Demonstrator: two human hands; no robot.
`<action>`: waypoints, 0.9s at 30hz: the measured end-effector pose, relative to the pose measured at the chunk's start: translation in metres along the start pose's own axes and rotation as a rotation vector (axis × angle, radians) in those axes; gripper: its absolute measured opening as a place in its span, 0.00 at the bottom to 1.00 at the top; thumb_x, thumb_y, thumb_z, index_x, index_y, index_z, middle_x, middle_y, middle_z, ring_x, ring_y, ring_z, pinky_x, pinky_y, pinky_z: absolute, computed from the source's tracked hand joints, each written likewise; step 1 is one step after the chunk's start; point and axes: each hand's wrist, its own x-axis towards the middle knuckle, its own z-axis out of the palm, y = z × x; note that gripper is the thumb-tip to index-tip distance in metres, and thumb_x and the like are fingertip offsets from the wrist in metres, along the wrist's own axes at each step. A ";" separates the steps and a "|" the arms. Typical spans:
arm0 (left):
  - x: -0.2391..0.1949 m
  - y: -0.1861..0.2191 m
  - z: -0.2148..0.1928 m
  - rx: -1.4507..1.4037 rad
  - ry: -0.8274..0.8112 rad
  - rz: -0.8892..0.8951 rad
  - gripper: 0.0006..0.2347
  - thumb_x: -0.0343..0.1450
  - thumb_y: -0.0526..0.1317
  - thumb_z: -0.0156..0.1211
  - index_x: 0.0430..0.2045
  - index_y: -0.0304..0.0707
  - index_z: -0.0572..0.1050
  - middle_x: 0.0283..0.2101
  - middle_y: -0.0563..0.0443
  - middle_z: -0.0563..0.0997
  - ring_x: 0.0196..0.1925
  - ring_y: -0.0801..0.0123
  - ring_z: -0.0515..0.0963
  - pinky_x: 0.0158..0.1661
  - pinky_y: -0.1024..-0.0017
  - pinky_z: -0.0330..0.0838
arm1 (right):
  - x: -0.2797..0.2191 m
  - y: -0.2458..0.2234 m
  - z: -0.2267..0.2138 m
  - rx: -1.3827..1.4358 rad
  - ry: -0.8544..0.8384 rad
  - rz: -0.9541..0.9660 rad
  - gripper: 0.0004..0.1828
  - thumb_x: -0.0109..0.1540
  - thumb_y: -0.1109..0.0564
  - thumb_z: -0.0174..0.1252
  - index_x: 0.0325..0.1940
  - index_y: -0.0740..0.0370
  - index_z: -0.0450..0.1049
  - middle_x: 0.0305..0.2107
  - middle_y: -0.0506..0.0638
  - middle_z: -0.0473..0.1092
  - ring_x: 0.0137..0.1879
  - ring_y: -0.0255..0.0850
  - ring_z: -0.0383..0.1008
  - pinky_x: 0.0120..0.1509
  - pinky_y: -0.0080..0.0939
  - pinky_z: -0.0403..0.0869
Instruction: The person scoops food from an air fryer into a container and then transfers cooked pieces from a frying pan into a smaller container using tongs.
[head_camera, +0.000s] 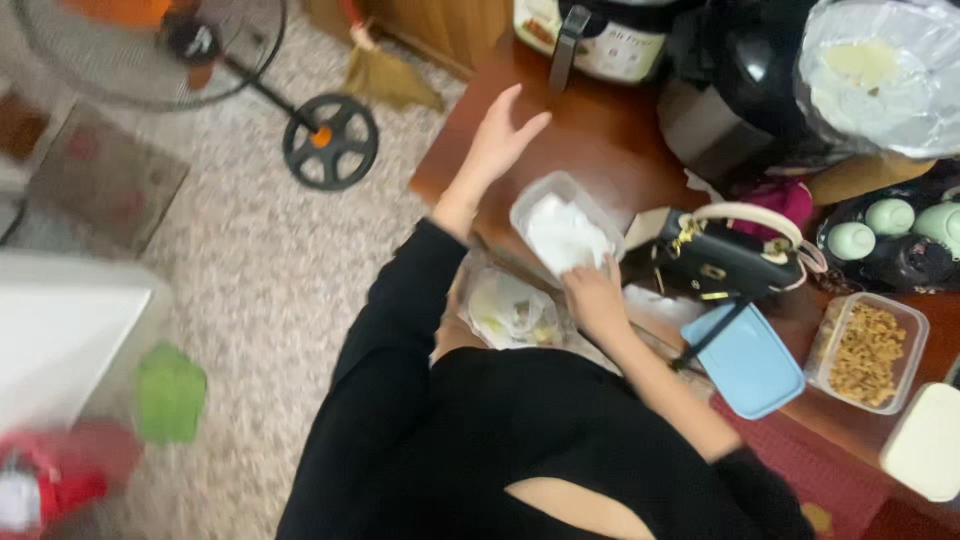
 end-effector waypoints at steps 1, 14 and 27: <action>0.031 0.001 0.006 -0.001 -0.030 0.019 0.38 0.75 0.59 0.63 0.76 0.36 0.60 0.80 0.39 0.64 0.82 0.53 0.63 0.75 0.57 0.58 | -0.003 0.003 0.003 -0.010 0.008 0.033 0.04 0.64 0.59 0.55 0.35 0.54 0.73 0.29 0.49 0.73 0.39 0.53 0.78 0.80 0.72 0.59; 0.115 -0.054 0.022 -0.255 -0.234 -0.106 0.20 0.63 0.55 0.82 0.28 0.37 0.84 0.28 0.42 0.84 0.37 0.58 0.85 0.40 0.63 0.78 | -0.005 -0.068 0.011 -0.112 0.064 0.575 0.03 0.66 0.52 0.63 0.42 0.46 0.81 0.34 0.43 0.77 0.50 0.38 0.80 0.86 0.68 0.54; 0.012 -0.145 -0.026 -0.294 -0.523 -0.123 0.13 0.63 0.45 0.83 0.18 0.47 0.79 0.21 0.58 0.81 0.31 0.77 0.78 0.35 0.77 0.71 | -0.033 -0.077 0.001 -0.185 -0.021 0.614 0.05 0.64 0.54 0.66 0.43 0.42 0.81 0.35 0.40 0.75 0.52 0.34 0.79 0.88 0.66 0.52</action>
